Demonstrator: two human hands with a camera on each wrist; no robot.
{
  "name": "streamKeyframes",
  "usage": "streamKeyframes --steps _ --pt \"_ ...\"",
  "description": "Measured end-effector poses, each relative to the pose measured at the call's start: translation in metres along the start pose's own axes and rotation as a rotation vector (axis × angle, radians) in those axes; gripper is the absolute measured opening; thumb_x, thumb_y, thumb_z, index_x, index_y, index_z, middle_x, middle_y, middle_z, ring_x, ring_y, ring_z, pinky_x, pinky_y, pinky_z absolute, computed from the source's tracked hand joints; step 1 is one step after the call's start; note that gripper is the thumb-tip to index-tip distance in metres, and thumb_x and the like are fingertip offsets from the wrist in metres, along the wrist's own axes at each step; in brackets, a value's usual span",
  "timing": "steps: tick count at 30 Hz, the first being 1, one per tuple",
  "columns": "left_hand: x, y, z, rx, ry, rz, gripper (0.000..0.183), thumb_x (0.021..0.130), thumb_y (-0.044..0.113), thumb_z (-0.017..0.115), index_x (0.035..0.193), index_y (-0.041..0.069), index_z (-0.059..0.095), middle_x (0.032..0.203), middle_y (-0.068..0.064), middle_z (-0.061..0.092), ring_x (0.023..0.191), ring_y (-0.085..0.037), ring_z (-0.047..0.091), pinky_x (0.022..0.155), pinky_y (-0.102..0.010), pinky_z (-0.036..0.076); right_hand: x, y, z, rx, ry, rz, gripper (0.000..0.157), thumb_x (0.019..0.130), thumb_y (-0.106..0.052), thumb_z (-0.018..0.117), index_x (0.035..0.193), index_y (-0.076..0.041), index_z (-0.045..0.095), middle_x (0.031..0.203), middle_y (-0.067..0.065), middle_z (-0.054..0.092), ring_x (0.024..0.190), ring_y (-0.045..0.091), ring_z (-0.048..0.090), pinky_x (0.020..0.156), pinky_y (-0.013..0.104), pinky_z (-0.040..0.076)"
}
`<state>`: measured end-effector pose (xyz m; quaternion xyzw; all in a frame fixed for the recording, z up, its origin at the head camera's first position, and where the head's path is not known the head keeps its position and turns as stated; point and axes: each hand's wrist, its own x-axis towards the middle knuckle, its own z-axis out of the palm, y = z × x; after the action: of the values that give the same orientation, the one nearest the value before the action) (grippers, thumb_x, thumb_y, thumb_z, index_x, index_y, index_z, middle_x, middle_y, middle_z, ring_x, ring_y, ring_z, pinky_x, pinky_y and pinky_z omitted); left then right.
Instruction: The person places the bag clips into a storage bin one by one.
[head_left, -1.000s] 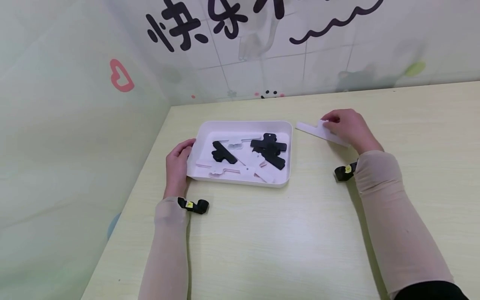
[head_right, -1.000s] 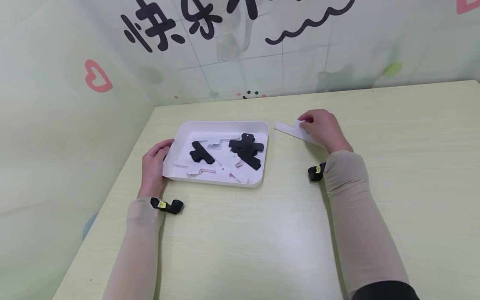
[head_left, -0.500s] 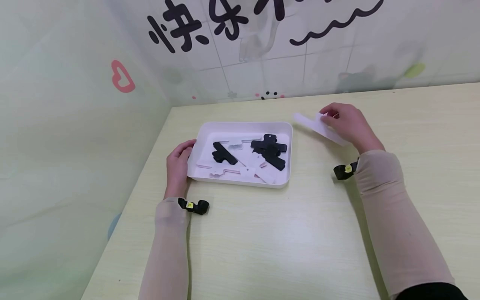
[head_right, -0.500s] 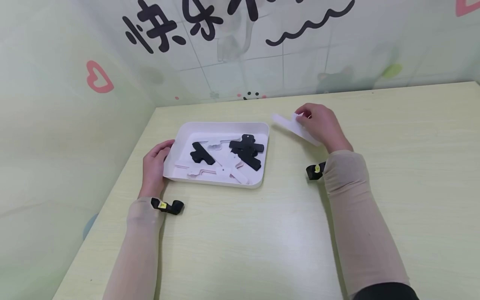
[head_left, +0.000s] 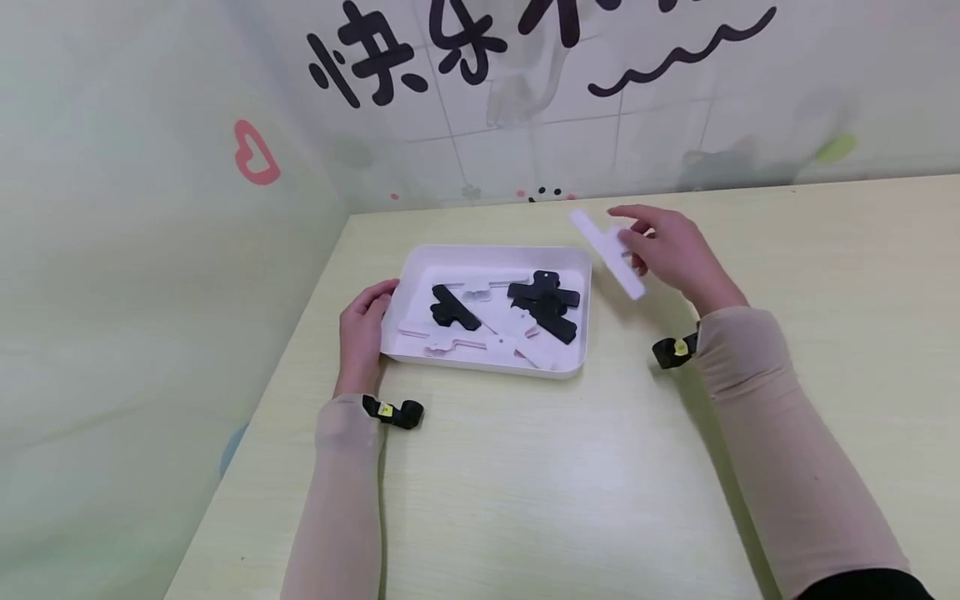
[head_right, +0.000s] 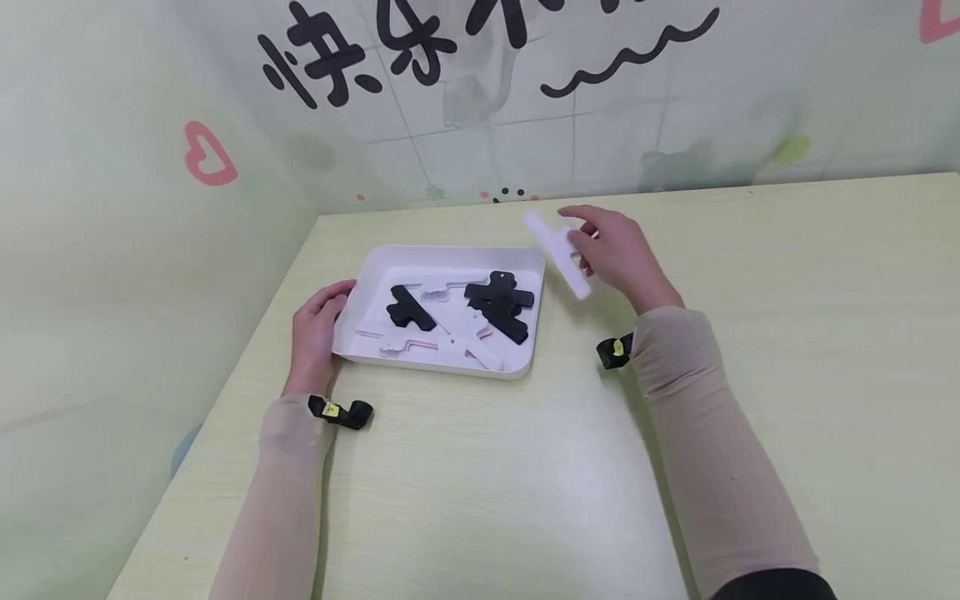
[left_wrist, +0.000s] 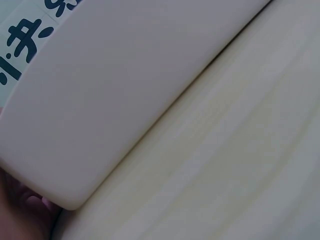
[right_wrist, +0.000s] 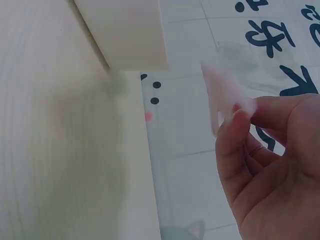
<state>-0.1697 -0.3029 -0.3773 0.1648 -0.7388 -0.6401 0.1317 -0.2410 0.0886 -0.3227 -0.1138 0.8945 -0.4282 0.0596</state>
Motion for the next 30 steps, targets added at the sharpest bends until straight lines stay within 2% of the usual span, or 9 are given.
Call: streamKeyframes --steps 4,8,15,20,25,30 --pt "-0.001 0.0 0.001 0.001 0.004 0.002 0.023 0.091 0.019 0.05 0.108 0.018 0.065 0.114 0.003 0.057 0.107 -0.011 0.049 0.09 -0.029 0.04 0.001 -0.008 0.008 0.04 0.006 0.011 0.03 0.093 -0.024 0.044 0.12 -0.022 0.057 0.087 0.01 0.056 0.064 0.02 0.054 0.053 0.028 0.042" --pt "-0.002 0.001 0.0 0.014 0.006 -0.003 0.023 0.091 0.02 0.05 0.109 0.019 0.065 0.115 0.004 0.057 0.107 -0.01 0.049 0.09 -0.029 0.04 0.001 -0.017 0.018 0.09 0.004 0.018 0.024 0.092 -0.023 0.046 0.111 -0.02 0.062 0.086 0.01 0.057 0.063 0.02 0.053 0.052 0.028 0.043" --pt "-0.002 0.001 0.001 -0.003 0.003 -0.001 0.023 0.091 0.019 0.05 0.109 0.017 0.065 0.115 0.003 0.057 0.106 -0.012 0.049 0.089 -0.029 0.041 -0.001 -0.033 0.035 0.214 0.001 -0.029 0.02 0.089 -0.022 0.052 0.104 -0.017 0.065 0.081 0.009 0.059 0.064 0.021 0.054 0.064 0.039 0.048" --pt "-0.001 0.001 0.0 0.021 0.0 0.002 0.023 0.091 0.02 0.05 0.109 0.019 0.065 0.114 0.004 0.057 0.107 -0.011 0.049 0.09 -0.029 0.04 -0.004 -0.042 0.045 0.294 -0.028 -0.001 0.018 0.087 -0.021 0.055 0.101 -0.017 0.065 0.081 0.009 0.06 0.071 0.025 0.056 0.069 0.04 0.048" --pt "-0.001 0.001 -0.001 0.013 0.002 0.01 0.023 0.091 0.02 0.051 0.109 0.018 0.065 0.114 0.003 0.058 0.106 -0.011 0.049 0.089 -0.029 0.041 -0.004 -0.051 0.063 0.401 -0.074 0.046 0.019 0.087 -0.021 0.057 0.102 -0.014 0.066 0.088 0.007 0.062 0.072 0.022 0.058 0.069 0.034 0.05" --pt "-0.001 0.0 -0.001 -0.003 -0.001 0.021 0.023 0.09 0.019 0.051 0.108 0.017 0.065 0.113 0.002 0.058 0.106 -0.012 0.05 0.089 -0.03 0.041 -0.003 -0.057 0.083 0.526 -0.079 0.084 0.018 0.086 -0.018 0.06 0.101 -0.01 0.066 0.089 0.009 0.063 0.068 0.02 0.06 0.066 0.029 0.052"
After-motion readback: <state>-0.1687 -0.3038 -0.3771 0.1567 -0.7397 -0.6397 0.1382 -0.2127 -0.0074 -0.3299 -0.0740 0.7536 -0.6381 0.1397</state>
